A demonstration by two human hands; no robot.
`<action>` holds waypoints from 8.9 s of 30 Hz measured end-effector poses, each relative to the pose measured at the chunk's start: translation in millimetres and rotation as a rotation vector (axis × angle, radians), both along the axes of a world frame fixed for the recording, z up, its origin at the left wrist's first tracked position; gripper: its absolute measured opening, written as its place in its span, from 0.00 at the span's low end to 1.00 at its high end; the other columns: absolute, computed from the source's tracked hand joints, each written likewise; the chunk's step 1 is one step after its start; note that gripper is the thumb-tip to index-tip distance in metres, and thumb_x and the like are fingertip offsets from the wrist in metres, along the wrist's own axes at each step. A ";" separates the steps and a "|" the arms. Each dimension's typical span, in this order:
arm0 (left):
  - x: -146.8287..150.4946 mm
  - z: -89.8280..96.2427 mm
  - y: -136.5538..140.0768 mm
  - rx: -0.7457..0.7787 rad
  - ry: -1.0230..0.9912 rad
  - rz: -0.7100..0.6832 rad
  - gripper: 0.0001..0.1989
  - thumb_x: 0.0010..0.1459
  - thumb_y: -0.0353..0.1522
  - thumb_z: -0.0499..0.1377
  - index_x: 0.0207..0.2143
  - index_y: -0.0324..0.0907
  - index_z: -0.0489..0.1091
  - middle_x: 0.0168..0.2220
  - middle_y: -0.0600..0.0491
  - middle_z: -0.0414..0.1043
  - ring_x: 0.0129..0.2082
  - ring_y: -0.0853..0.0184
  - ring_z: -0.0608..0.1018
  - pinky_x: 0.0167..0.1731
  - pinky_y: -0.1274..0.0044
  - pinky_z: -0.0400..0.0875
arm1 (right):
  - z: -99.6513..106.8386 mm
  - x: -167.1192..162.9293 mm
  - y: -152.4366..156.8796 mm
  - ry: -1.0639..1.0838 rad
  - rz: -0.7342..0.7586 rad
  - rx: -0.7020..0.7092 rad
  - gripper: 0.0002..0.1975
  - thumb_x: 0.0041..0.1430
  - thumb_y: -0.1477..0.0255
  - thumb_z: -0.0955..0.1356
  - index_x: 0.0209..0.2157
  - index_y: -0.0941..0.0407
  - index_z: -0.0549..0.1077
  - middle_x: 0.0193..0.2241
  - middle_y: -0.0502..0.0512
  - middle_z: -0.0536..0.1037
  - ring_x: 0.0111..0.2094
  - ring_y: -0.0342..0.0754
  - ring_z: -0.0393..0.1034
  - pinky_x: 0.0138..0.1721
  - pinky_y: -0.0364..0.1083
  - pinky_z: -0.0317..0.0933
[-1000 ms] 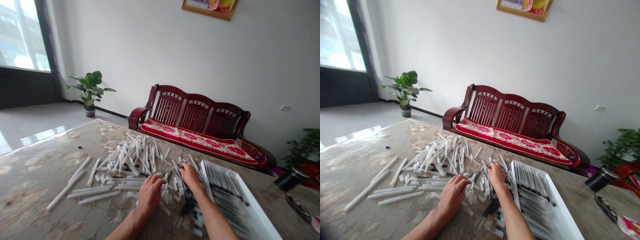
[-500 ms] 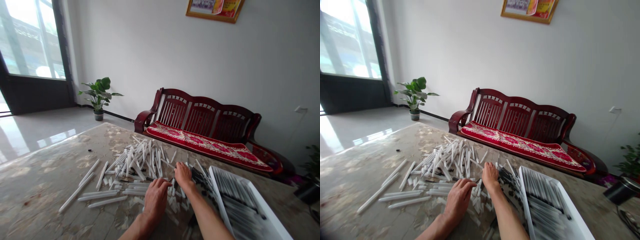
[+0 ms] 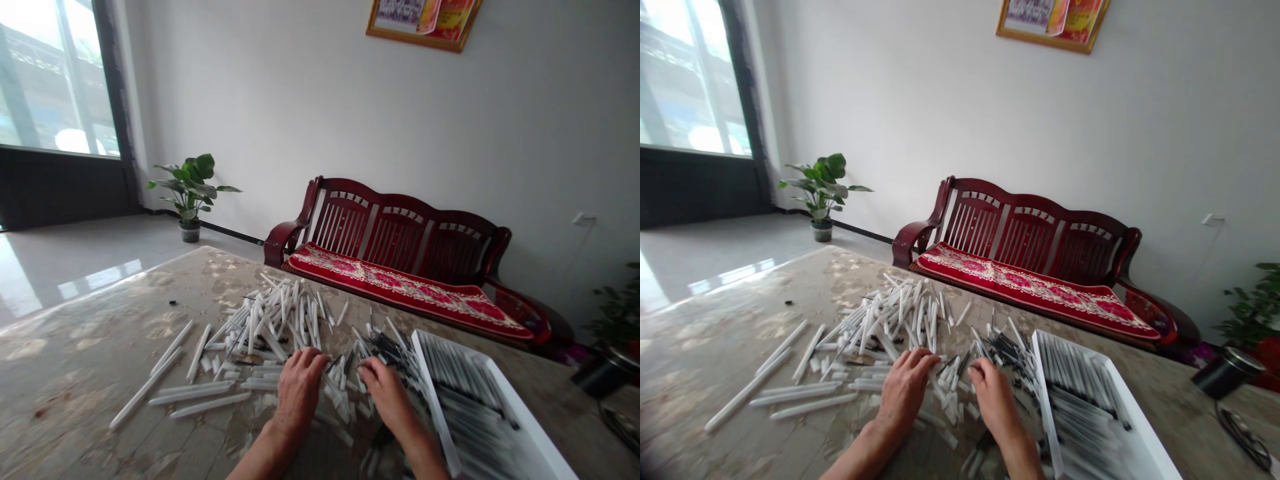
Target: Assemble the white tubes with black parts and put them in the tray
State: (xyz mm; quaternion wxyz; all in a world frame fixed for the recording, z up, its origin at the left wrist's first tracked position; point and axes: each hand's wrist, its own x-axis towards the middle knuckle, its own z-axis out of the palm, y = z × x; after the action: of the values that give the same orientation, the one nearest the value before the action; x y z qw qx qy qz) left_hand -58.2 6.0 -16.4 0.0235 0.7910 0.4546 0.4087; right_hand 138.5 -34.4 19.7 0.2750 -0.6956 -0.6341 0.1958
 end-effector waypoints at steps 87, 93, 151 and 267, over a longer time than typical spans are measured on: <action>10.8 -36.4 12.6 0.102 -0.157 -0.058 0.13 0.66 0.33 0.48 0.38 0.48 0.73 0.34 0.52 0.77 0.32 0.64 0.78 0.32 0.76 0.72 | -18.2 140.4 205.5 -1.023 -0.034 -0.142 0.20 0.64 0.83 0.58 0.42 0.56 0.78 0.46 0.62 0.77 0.46 0.50 0.74 0.42 0.44 0.62; 12.8 -31.8 11.5 0.077 -0.295 -0.021 0.14 0.67 0.35 0.48 0.40 0.47 0.73 0.32 0.51 0.78 0.32 0.64 0.80 0.33 0.76 0.74 | -19.6 138.0 195.6 -1.000 -0.018 -0.125 0.20 0.63 0.83 0.57 0.42 0.55 0.78 0.46 0.60 0.77 0.47 0.50 0.73 0.43 0.44 0.61; 31.6 10.3 -3.8 -1.213 -1.715 -0.215 0.02 0.59 0.26 0.61 0.35 0.38 0.70 0.30 0.50 0.80 0.26 0.69 0.82 0.29 0.80 0.79 | 2.3 8.7 -30.0 -0.086 0.006 0.371 0.12 0.62 0.71 0.62 0.36 0.51 0.77 0.34 0.55 0.78 0.39 0.51 0.74 0.41 0.45 0.66; 39.8 5.3 -20.5 -1.194 -1.550 -0.350 0.22 0.34 0.38 0.76 0.30 0.38 0.74 0.26 0.52 0.78 0.28 0.67 0.81 0.27 0.81 0.75 | -19.7 -27.5 -20.6 0.188 -0.112 0.202 0.25 0.67 0.53 0.54 0.23 0.52 0.66 0.16 0.48 0.67 0.20 0.46 0.63 0.22 0.43 0.53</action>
State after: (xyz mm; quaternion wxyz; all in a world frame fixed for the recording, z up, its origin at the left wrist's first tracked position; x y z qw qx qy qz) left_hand -18.4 -14.5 -11.0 0.7684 0.2197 0.3218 0.5077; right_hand 111.0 -55.0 0.1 0.4121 -0.6776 -0.5821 0.1796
